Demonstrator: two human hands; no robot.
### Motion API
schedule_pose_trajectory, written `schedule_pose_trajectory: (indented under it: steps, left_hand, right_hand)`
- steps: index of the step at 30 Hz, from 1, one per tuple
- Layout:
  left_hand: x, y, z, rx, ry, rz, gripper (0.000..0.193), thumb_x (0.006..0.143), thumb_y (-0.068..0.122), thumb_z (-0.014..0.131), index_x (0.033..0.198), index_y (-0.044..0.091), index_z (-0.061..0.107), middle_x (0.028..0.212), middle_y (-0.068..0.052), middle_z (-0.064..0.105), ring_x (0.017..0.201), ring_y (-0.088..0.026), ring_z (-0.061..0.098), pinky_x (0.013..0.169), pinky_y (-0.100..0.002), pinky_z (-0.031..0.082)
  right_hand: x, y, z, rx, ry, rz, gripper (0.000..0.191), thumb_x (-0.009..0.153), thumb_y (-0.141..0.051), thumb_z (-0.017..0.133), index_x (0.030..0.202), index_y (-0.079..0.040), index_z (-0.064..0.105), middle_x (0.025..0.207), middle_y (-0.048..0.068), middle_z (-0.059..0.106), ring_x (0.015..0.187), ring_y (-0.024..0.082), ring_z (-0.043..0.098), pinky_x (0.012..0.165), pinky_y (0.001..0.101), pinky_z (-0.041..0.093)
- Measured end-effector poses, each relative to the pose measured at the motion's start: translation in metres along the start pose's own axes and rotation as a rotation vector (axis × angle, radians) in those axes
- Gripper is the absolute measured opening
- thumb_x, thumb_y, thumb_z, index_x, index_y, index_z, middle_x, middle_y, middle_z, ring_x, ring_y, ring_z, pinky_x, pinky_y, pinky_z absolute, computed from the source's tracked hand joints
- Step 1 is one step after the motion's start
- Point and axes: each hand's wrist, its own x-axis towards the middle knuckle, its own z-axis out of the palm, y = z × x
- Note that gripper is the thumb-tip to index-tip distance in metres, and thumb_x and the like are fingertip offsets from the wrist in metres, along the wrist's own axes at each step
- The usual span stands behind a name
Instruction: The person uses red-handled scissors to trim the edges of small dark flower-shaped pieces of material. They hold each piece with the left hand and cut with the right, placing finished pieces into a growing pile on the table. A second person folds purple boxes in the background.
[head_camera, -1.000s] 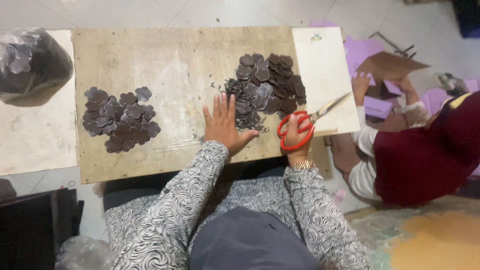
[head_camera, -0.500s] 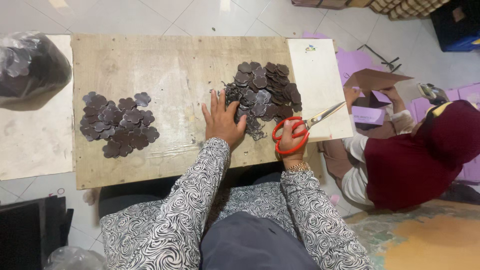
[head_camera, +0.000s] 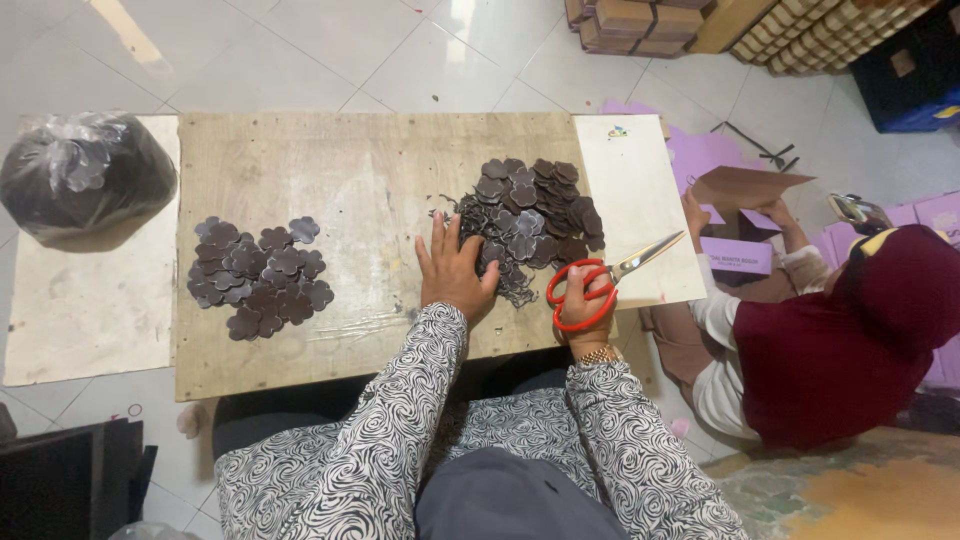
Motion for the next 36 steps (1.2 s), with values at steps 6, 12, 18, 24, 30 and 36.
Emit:
schedule_pose_trajectory:
  steps: [6, 12, 18, 24, 30, 36]
  left_hand:
    - [0.0, -0.002, 0.003, -0.001, -0.013, -0.001, 0.044, 0.088, 0.036, 0.068, 0.124, 0.012, 0.064, 0.159, -0.02, 0.033, 0.155, -0.036, 0.011, 0.122, -0.063, 0.002]
    - [0.002, -0.005, 0.004, 0.012, 0.01, 0.058, 0.041, 0.089, 0.033, 0.067, 0.125, 0.013, 0.063, 0.157, -0.019, 0.036, 0.154, -0.033, 0.013, 0.122, -0.063, 0.003]
    - [0.001, -0.01, 0.011, -0.015, 0.026, 0.068, 0.041, 0.089, 0.031, 0.069, 0.125, 0.013, 0.063, 0.156, -0.017, 0.039, 0.154, -0.032, 0.016, 0.123, -0.062, 0.007]
    - [0.004, -0.016, 0.013, -0.053, 0.076, 0.111, 0.039, 0.085, 0.026, 0.072, 0.121, 0.011, 0.064, 0.149, -0.015, 0.048, 0.151, -0.033, 0.024, 0.12, -0.063, 0.011]
    - [-0.005, -0.014, 0.009, -0.139, 0.122, 0.165, 0.022, 0.092, 0.019, 0.069, 0.112, 0.012, 0.064, 0.142, -0.011, 0.055, 0.152, -0.029, 0.033, 0.127, -0.06, 0.017]
    - [-0.012, -0.009, -0.004, -0.138, -0.014, 0.156, 0.03, 0.081, 0.02, 0.074, 0.108, 0.012, 0.063, 0.147, -0.015, 0.049, 0.153, -0.033, 0.025, 0.125, -0.06, 0.01]
  right_hand:
    - [0.0, 0.0, 0.001, 0.03, -0.028, 0.048, 0.027, 0.103, -0.023, 0.059, 0.086, -0.002, 0.057, 0.074, 0.006, 0.059, 0.067, 0.014, 0.055, 0.061, 0.0323, 0.048]
    - [0.002, 0.003, 0.002, 0.038, -0.027, 0.008, 0.027, 0.103, -0.023, 0.058, 0.087, -0.001, 0.055, 0.075, 0.005, 0.059, 0.068, 0.013, 0.055, 0.062, 0.0317, 0.048]
    - [0.0, 0.006, 0.002, 0.009, 0.0, -0.018, 0.025, 0.101, -0.023, 0.06, 0.089, -0.001, 0.056, 0.08, 0.006, 0.061, 0.072, 0.014, 0.057, 0.066, 0.0321, 0.05]
    - [0.0, 0.004, 0.006, 0.065, -0.009, -0.006, 0.025, 0.1, -0.024, 0.059, 0.091, -0.001, 0.056, 0.081, 0.006, 0.061, 0.073, 0.015, 0.058, 0.066, 0.0334, 0.051]
    - [0.0, 0.008, 0.005, 0.06, -0.038, 0.07, 0.025, 0.1, -0.025, 0.06, 0.092, -0.001, 0.056, 0.078, 0.008, 0.061, 0.07, 0.017, 0.058, 0.064, 0.0351, 0.051]
    - [-0.001, 0.014, 0.002, -0.022, -0.018, -0.051, 0.025, 0.103, -0.025, 0.061, 0.094, -0.002, 0.058, 0.084, 0.009, 0.064, 0.076, 0.017, 0.061, 0.069, 0.0346, 0.052]
